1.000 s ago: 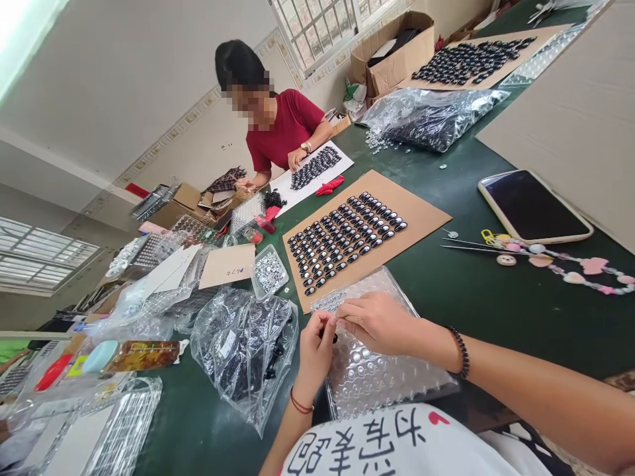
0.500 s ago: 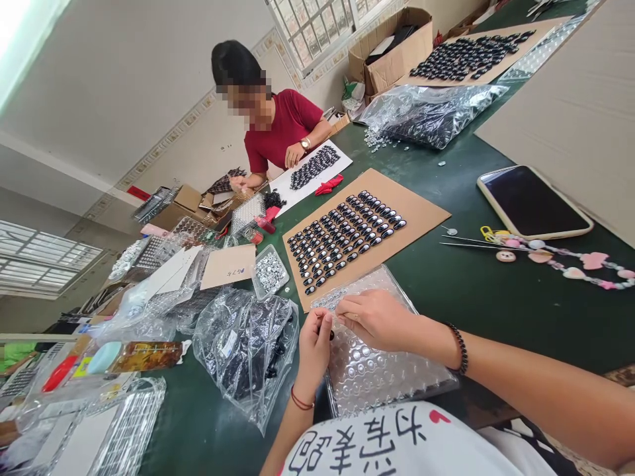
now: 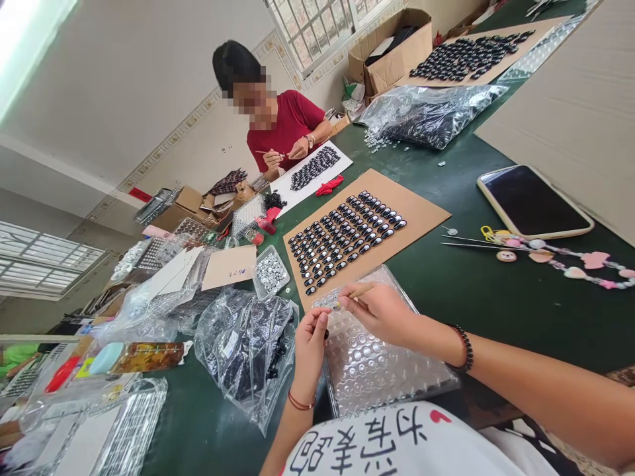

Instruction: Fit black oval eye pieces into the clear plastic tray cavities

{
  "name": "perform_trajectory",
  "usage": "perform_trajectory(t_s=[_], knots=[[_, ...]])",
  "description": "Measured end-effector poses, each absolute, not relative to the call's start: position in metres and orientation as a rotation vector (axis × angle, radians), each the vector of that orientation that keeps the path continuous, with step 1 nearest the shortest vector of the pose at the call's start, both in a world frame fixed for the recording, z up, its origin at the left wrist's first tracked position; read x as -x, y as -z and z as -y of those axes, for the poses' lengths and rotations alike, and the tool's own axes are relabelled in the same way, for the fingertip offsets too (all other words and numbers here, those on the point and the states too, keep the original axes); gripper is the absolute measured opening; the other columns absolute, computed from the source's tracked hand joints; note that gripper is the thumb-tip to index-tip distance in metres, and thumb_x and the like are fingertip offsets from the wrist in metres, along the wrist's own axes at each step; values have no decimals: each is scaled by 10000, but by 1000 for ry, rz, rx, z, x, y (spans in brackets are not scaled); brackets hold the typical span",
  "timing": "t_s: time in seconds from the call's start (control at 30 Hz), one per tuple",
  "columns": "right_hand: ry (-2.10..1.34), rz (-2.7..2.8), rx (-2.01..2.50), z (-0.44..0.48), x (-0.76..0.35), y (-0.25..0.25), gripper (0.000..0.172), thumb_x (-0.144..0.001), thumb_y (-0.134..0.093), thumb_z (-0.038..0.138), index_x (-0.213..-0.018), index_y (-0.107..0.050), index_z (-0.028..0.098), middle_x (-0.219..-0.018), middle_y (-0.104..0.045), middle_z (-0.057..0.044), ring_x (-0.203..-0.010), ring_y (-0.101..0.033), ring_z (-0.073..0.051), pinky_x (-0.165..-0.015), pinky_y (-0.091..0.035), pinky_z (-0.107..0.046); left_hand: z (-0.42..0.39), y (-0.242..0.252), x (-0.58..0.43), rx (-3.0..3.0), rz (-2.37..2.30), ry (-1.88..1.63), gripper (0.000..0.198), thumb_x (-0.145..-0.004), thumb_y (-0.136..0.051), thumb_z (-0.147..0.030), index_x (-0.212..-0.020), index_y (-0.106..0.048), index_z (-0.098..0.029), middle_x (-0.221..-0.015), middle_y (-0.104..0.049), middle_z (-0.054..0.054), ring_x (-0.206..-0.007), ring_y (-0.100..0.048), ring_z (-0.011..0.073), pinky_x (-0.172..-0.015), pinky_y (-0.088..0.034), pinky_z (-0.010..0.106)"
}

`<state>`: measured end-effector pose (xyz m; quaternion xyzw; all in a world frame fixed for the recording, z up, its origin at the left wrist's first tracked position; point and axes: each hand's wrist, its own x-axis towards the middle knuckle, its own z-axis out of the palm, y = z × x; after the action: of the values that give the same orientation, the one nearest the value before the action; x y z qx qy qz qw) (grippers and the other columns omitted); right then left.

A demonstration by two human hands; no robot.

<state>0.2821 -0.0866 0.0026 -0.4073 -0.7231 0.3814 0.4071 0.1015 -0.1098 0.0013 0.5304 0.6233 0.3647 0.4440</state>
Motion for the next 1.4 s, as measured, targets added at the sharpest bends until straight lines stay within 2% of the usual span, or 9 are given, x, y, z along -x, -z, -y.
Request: perform_trajectory(t_s=[0.13, 0.27, 0.43, 0.63, 0.77, 0.97, 1.27, 1.4], knots=[[-1222, 1683, 937, 89, -280, -4, 316, -906, -348, 400, -839, -556, 173, -740, -574, -25, -475, -444, -77, -454, -353, -219, 112, -3, -104, -1348, -1492, -865, 361, -771, -551, -424, -990, -645, -153, -539, -418, -46, -469, -328, 83, -462, -303, 205], [-1353, 1579, 879, 92, -277, -5, 347, -891, -367, 435, -798, -559, 161, -754, -569, -32, -469, -439, -67, -447, -375, -213, 115, -4, -105, -1348, -1482, -877, 335, -758, -567, -410, -937, -662, -143, -549, -442, -34, -486, -361, 85, -466, -318, 202], [-1519, 1299, 848, 92, -275, -6, 376, -869, -393, 472, -764, -543, 144, -648, -519, -6, -443, -439, -63, -419, -380, -200, 116, -6, -105, -1313, -1426, -842, 328, -713, -608, -414, -882, -669, -140, -551, -475, -26, -470, -366, 79, -458, -336, 198], [-1309, 1519, 799, 94, -277, -7, 342, -898, -374, 395, -748, -548, 142, -681, -524, -23, -489, -437, -67, -453, -384, -193, 116, -2, -104, -1244, -1417, -898, 346, -702, -618, -429, -870, -664, -130, -557, -474, -25, -473, -353, 74, -434, -308, 186], [-1170, 1661, 731, 95, -278, -7, 255, -908, -380, 320, -850, -565, 154, -683, -538, -20, -507, -438, -69, -464, -379, -179, 116, 4, -102, -1133, -1411, -962, 343, -724, -603, -425, -900, -646, -134, -554, -452, -38, -461, -310, 62, -425, -282, 179], [-1052, 1673, 698, 97, -278, -4, 224, -910, -380, 276, -888, -569, 158, -691, -549, -25, -512, -448, -75, -478, -372, -188, 118, 6, -104, -1078, -1403, -1005, 371, -694, -624, -441, -883, -649, -123, -526, -468, -36, -439, -304, 63, -413, -264, 186], [-1079, 1648, 686, 99, -276, -2, 214, -913, -368, 269, -851, -541, 159, -681, -528, -18, -520, -444, -78, -482, -378, -189, 117, 6, -100, -1163, -1345, -931, 384, -719, -601, -437, -932, -671, -126, -484, -402, -51, -431, -278, 64, -394, -245, 184], [-1101, 1624, 688, 99, -276, -3, 221, -915, -366, 272, -853, -542, 154, -672, -526, -12, -510, -443, -71, -474, -377, -187, 118, 7, -99, -1218, -1366, -916, 377, -742, -578, -438, -952, -672, -139, -513, -435, -38, -440, -292, 68, -405, -267, 190]])
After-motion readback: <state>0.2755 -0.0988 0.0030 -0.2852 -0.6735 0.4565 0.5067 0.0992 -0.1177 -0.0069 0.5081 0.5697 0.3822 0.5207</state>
